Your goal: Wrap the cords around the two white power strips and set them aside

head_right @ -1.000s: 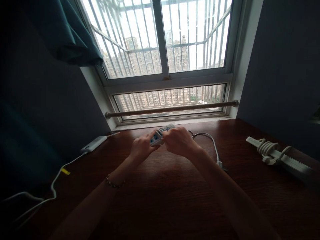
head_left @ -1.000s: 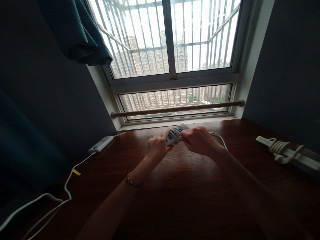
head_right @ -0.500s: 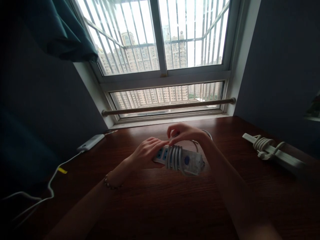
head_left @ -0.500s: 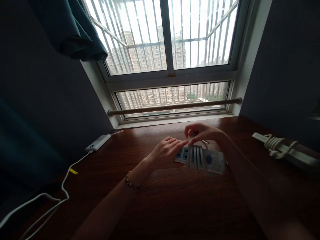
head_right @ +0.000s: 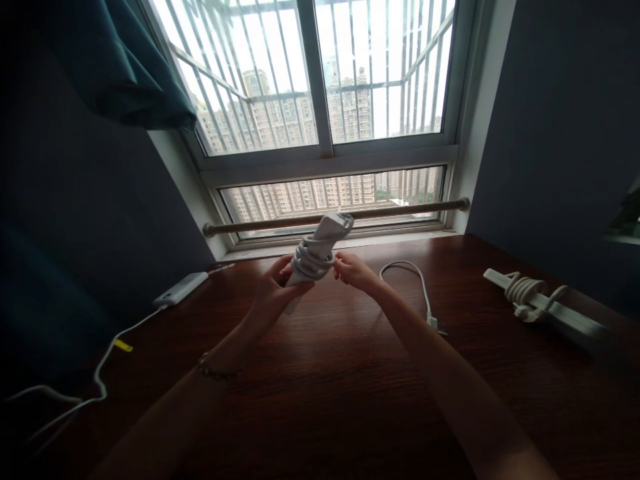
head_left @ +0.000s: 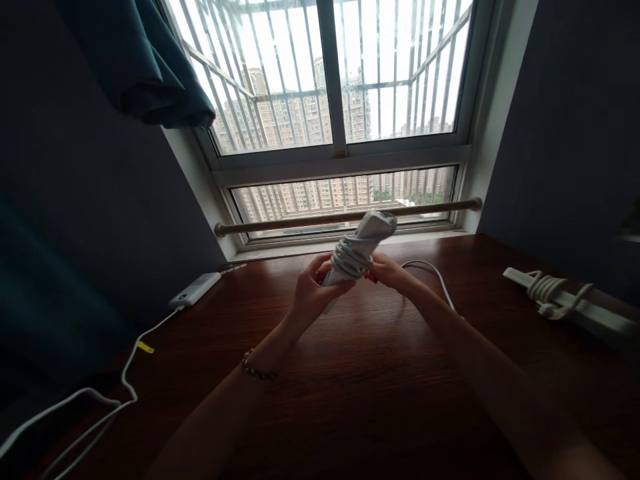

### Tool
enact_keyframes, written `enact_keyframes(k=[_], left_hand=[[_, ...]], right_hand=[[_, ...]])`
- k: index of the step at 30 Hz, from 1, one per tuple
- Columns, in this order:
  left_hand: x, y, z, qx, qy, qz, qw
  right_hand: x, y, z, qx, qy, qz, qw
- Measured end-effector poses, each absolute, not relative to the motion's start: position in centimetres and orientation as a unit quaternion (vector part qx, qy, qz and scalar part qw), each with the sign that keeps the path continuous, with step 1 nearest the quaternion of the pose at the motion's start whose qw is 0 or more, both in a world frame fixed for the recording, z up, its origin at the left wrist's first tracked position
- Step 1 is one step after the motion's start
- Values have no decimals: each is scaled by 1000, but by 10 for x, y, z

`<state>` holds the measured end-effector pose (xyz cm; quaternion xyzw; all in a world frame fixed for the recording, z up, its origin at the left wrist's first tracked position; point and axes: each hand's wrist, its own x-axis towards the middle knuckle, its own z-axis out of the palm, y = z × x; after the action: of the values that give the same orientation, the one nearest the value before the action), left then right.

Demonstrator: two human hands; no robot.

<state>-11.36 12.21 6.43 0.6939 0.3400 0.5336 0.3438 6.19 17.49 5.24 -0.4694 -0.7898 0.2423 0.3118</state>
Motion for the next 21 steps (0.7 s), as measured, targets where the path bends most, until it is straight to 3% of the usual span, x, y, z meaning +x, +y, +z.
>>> enact_keyframes(k=[5, 11, 21], left_hand=[[-131, 149, 60, 541, 408, 587, 443], [-143, 180, 36, 482, 472, 591, 443], [-138, 187, 13, 640, 512, 400, 410]], right_hand=[[61, 188, 25, -534, -795, 170, 233], [58, 171, 34, -538, -823, 28, 178], [54, 147, 63, -419, -885, -124, 157]])
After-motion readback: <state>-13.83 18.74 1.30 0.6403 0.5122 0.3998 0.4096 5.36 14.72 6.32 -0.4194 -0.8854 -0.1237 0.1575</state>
